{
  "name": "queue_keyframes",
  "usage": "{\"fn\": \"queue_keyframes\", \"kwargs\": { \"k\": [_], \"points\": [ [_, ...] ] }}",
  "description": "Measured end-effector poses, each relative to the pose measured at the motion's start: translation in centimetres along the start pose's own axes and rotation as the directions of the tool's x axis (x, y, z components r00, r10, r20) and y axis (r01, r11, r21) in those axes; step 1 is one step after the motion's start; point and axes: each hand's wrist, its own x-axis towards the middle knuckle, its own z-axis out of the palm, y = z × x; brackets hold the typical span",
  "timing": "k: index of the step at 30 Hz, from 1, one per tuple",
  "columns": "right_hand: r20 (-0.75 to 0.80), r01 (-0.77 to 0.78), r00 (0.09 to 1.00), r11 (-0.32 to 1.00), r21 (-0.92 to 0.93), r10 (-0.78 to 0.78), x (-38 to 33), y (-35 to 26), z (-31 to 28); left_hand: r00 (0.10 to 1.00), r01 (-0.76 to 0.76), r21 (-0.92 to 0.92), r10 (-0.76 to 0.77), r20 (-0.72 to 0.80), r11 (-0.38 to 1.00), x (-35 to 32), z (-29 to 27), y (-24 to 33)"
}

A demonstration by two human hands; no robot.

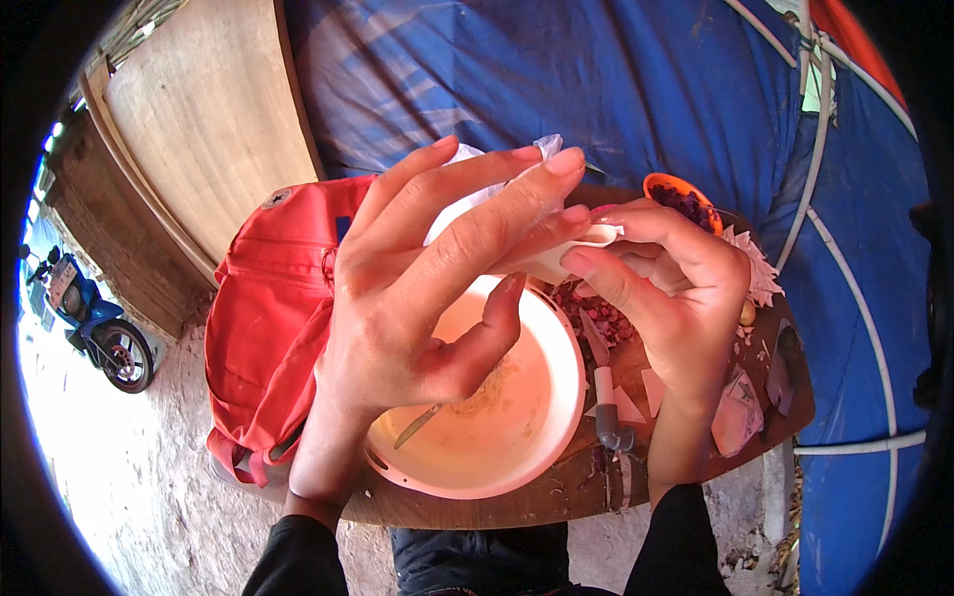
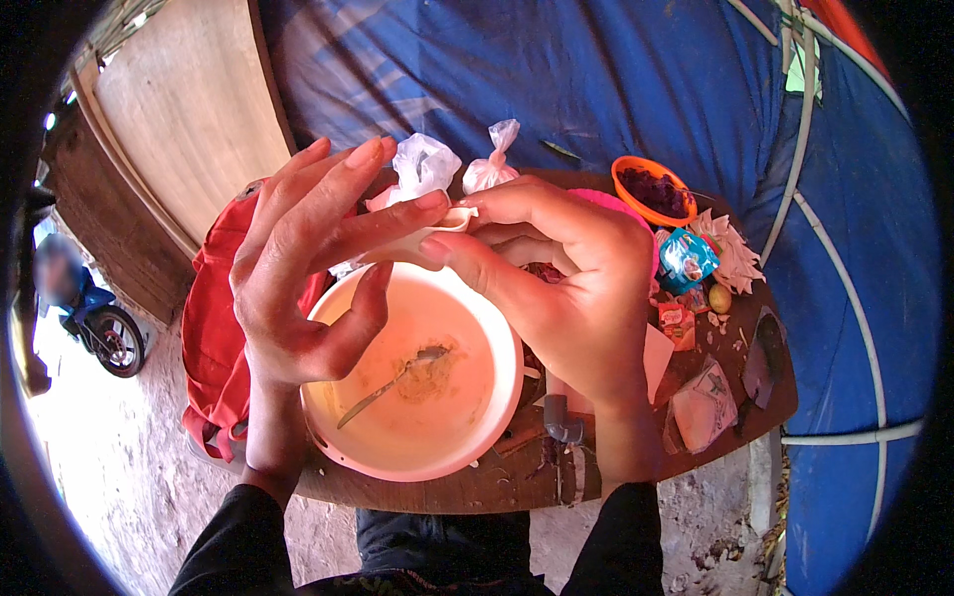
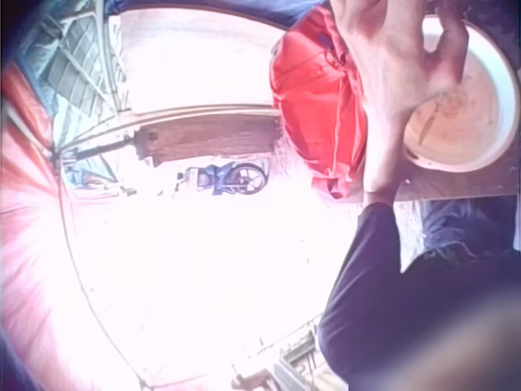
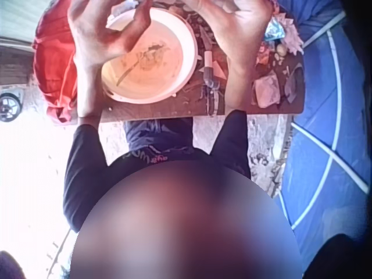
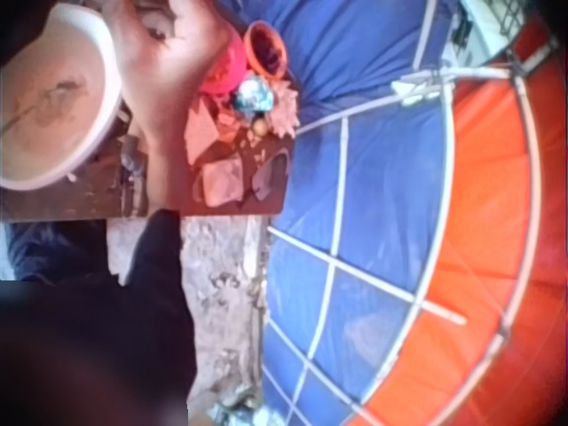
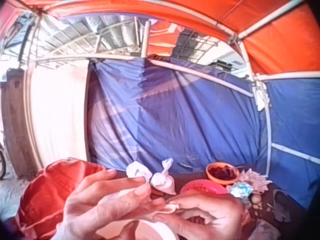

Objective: The person uses a knife to scoop a brown paste from a bowl and spreads it onto small triangular wrappers. They then fold the wrappers into sealed packets and place them on the table. The process is repeated multiple times with consistent hand movements.

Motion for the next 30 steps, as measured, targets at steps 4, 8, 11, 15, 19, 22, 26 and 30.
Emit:
{"fn": "queue_keyframes", "kwargs": {
  "k": [4,8,11,15,19,22,26,30],
  "points": [
    [-0.026,0.058,0.998,0.998,0.035,-0.057,0.2,0.5,0.1,1.000,0.014,0.016,-0.014,-0.001,1.000,0.0,-0.2,0.1],
    [-0.014,0.086,0.996,0.996,0.019,-0.086,0.2,0.6,0.1,0.999,0.032,-0.010,-0.032,-0.004,0.999,-0.2,-0.3,0.0],
    [-0.010,0.090,0.996,0.996,0.012,-0.090,0.1,0.7,0.0,0.999,0.039,-0.024,-0.040,-0.017,0.999,-0.3,-0.2,-0.1],
    [0.007,0.115,0.993,0.993,-0.007,-0.115,0.2,0.7,-0.1,0.999,0.040,-0.037,-0.040,-0.018,0.999,-0.3,-0.2,-0.1],
    [0.025,0.132,0.991,0.991,-0.008,-0.131,0.2,0.8,-0.2,0.998,0.057,-0.053,-0.058,-0.009,0.997,-0.3,-0.4,-0.1],
    [0.006,0.129,0.992,0.991,0.026,-0.129,0.2,0.7,-0.1,0.992,0.124,-0.113,-0.126,-0.006,0.986,-0.3,-0.4,0.1],
    [0.033,0.162,0.986,0.984,0.076,-0.165,0.3,0.9,0.0,0.934,0.339,-0.399,-0.355,0.036,0.852,-0.4,-0.1,1.0],
    [0.168,0.167,0.972,0.986,0.004,-0.165,0.5,0.7,-0.6,0.901,0.407,-0.462,-0.431,0.059,0.788,-0.6,-0.3,1.2]
  ]
}}
